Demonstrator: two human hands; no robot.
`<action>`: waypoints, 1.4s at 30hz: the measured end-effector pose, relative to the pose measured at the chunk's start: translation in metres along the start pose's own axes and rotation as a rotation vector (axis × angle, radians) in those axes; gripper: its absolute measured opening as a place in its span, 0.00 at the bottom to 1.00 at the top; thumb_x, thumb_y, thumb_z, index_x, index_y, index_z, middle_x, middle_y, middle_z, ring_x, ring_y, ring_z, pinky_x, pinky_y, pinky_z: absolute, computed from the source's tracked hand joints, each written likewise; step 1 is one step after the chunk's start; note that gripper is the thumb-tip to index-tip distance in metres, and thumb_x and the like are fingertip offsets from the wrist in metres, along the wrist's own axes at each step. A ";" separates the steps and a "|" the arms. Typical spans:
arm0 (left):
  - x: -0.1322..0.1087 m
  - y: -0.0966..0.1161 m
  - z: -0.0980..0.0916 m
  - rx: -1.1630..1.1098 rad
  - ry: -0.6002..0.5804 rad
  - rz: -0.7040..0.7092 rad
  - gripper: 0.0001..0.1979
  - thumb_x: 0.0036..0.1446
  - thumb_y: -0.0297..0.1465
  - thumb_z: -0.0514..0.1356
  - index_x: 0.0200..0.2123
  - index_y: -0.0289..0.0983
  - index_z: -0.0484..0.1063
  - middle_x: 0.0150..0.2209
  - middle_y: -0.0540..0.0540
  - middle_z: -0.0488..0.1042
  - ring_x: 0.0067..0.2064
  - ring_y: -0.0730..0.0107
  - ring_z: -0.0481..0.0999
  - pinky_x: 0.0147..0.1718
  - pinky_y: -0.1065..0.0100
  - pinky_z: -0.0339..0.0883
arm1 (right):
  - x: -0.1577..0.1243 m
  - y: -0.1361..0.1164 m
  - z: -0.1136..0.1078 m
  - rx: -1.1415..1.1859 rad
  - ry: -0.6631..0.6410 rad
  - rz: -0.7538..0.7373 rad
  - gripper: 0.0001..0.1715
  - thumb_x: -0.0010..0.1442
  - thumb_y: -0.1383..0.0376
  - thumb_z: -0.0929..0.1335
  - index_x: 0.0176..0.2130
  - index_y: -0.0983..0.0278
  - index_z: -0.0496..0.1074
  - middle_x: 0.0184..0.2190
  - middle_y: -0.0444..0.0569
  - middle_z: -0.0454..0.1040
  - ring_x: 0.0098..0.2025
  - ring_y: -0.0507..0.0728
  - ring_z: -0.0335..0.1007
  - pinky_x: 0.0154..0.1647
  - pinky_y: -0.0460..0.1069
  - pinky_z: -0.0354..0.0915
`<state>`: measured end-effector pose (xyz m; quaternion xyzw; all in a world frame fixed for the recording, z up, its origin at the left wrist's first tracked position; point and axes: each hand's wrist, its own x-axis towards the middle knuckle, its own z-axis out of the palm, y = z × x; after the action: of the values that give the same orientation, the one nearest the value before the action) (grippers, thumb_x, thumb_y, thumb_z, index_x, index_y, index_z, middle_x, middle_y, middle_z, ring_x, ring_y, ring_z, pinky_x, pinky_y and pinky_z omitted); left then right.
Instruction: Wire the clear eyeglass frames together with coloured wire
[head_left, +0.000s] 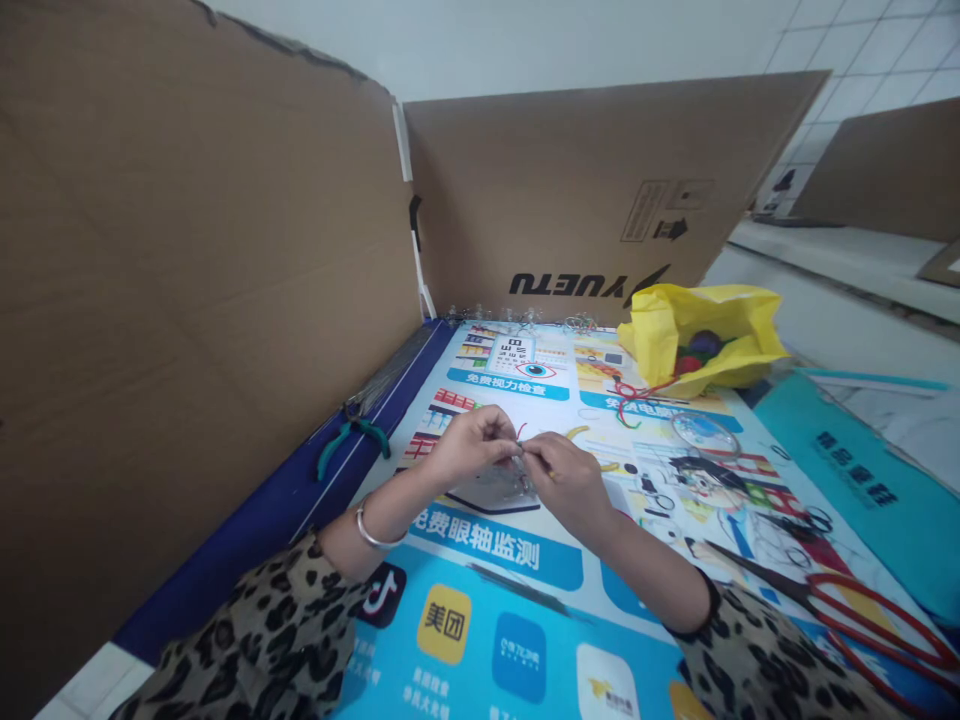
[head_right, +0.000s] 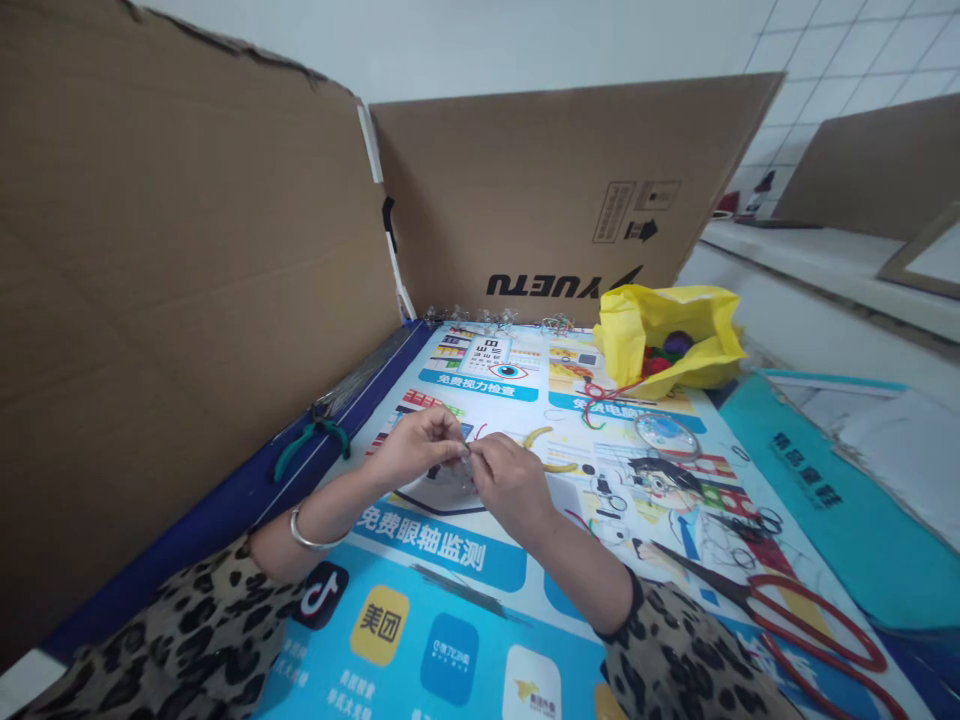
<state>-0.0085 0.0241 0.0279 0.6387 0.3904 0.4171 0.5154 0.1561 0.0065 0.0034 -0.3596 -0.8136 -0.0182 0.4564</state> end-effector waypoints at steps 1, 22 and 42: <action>0.000 0.002 0.002 -0.016 0.027 -0.014 0.09 0.44 0.27 0.63 0.26 0.34 0.63 0.20 0.53 0.70 0.22 0.75 0.72 0.24 0.73 0.67 | 0.000 0.000 -0.001 -0.003 -0.009 0.018 0.07 0.58 0.70 0.62 0.31 0.64 0.69 0.27 0.48 0.73 0.31 0.54 0.70 0.32 0.48 0.64; 0.000 0.000 0.005 0.143 0.138 0.078 0.04 0.47 0.26 0.59 0.27 0.34 0.66 0.24 0.53 0.67 0.25 0.78 0.68 0.27 0.74 0.62 | 0.012 -0.007 0.001 0.957 0.022 0.834 0.08 0.48 0.68 0.68 0.25 0.62 0.61 0.18 0.38 0.66 0.19 0.47 0.58 0.21 0.44 0.56; 0.001 -0.002 -0.007 0.168 0.144 0.180 0.05 0.47 0.28 0.62 0.29 0.34 0.69 0.29 0.49 0.71 0.32 0.75 0.70 0.33 0.72 0.63 | 0.014 -0.002 -0.002 0.942 -0.156 0.863 0.09 0.49 0.63 0.70 0.31 0.65 0.70 0.15 0.40 0.67 0.18 0.48 0.61 0.21 0.45 0.60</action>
<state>-0.0144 0.0278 0.0272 0.6805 0.4012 0.4721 0.3913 0.1523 0.0126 0.0163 -0.4158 -0.5475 0.5525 0.4713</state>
